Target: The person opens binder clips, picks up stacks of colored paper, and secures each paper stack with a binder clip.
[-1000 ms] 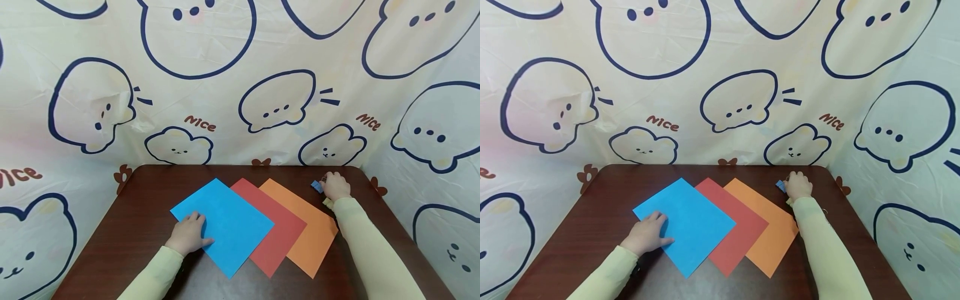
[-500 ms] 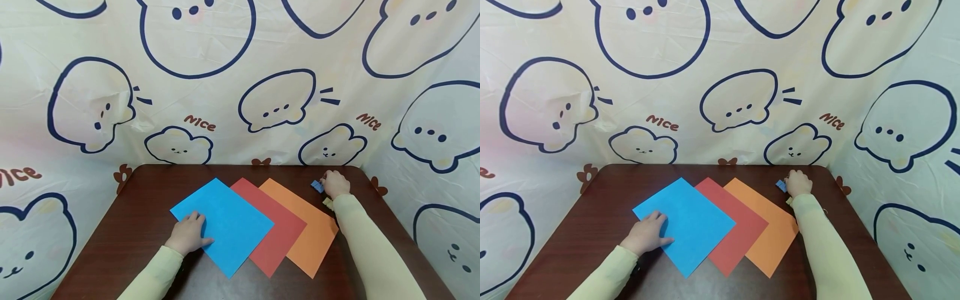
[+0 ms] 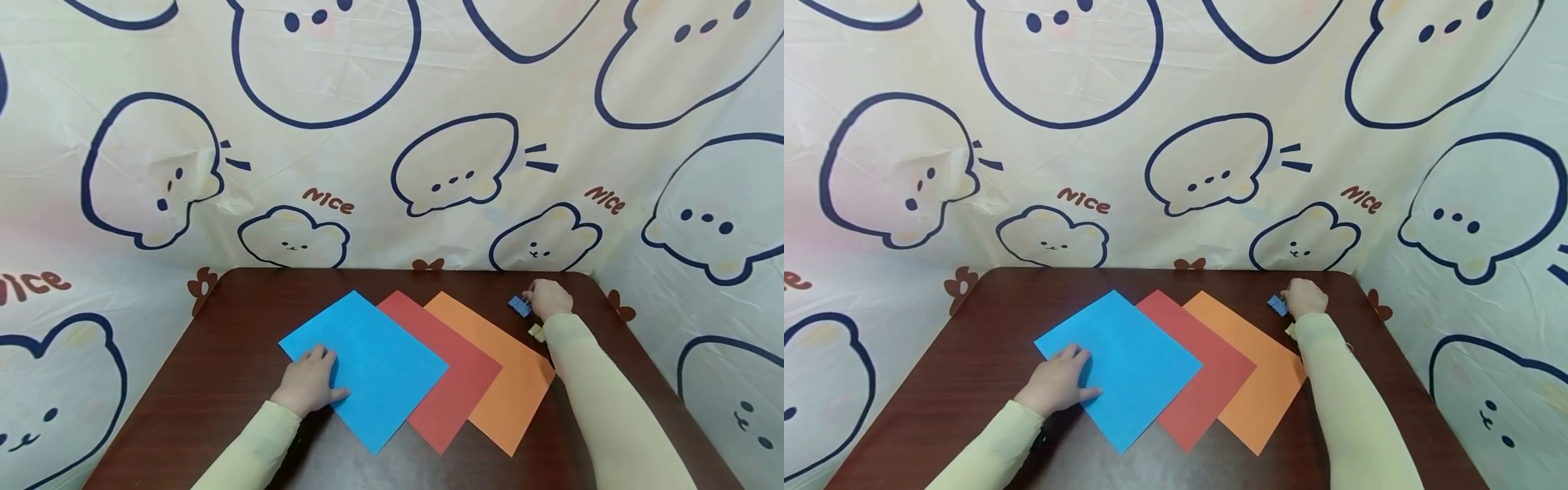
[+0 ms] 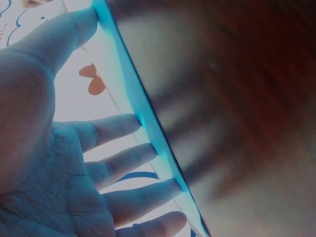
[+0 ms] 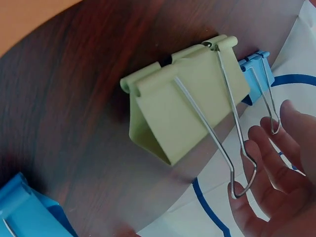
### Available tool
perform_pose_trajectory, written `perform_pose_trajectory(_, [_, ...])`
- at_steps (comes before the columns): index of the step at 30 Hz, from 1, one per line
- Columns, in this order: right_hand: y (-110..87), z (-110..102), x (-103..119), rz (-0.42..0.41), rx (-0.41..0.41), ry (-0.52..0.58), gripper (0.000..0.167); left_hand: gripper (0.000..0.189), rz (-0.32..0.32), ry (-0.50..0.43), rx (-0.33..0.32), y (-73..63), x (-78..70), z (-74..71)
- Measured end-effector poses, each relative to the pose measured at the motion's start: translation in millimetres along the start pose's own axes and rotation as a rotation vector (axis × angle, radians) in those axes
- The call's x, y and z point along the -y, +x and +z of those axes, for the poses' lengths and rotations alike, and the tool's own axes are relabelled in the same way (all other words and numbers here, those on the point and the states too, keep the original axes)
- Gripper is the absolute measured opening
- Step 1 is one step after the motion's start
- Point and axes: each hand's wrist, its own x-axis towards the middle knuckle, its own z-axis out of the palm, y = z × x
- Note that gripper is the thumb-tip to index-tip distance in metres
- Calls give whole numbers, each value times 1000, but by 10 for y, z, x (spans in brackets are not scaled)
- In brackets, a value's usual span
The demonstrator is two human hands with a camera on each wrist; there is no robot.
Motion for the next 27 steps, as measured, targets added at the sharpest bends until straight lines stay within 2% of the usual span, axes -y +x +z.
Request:
perform_pose_trajectory(15, [40,-9,-38,-24,-26,34,21,74,-15,-16,14,2,-19,-7])
perform_pose_trajectory(21, [-10,-7,-16,-61,-60,18,20,72,4,-4,-3,-5,-19,-23])
perform_pose_trajectory(27, [-63,7,41,-70,-54,22,21,72,7,2,-7,-18,-14,-28])
